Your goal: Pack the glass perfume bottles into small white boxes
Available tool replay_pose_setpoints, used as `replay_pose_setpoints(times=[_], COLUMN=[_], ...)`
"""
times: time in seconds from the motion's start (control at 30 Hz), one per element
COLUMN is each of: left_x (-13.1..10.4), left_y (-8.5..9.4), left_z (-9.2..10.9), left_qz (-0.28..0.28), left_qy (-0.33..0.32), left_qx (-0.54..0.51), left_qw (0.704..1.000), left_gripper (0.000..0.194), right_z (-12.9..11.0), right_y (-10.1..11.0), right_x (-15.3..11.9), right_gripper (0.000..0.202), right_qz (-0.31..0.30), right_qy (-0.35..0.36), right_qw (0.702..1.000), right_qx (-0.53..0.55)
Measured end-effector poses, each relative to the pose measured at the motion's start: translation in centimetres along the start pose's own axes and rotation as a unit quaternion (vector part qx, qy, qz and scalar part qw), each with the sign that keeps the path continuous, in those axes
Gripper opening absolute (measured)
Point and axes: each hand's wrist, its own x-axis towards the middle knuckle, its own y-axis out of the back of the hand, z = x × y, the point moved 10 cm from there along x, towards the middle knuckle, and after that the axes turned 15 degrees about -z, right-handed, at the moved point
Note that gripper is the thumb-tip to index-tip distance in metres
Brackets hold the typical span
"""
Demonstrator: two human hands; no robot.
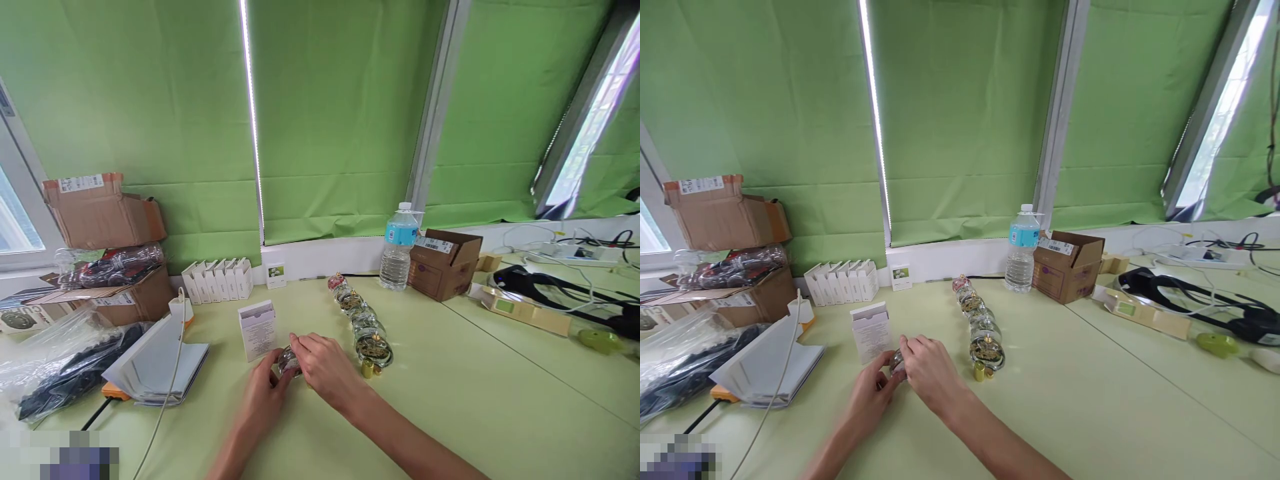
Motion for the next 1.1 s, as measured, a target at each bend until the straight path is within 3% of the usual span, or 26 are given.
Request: replay_pose_setpoints(times=[0.2,0.57,0.9,1.1], left_x=[-0.1,-0.1,-0.1,0.1], left_y=[0.1,0.1,0.0,-0.1], left_z=[0.2,0.4,0.4,0.0], left_qz=[0.004,0.0,-0.004,-0.009], left_qy=[-0.008,-0.002,-0.014,-0.003], left_qx=[-0.008,-0.01,-0.012,0.006], left_qw=[1.0,1.0,1.0,1.0], left_gripper=[0.033,0.034,0.034,0.034], right_z=[-0.4,0.0,0.2,1.5], right_y=[-0.4,1.1,0.4,1.7], right_x=[0.0,-0.2,-0.6,-0.8], right_gripper=[0.048,0.034,0.038,0.032], right_qz=[-0.001,0.035,0.036,0.042], right_qy=[-0.009,-0.026,-0.026,-0.06], right_qw=[1.0,0.999,0.999,0.996], right_qx=[-0.017,0.002,0.006,0.051])
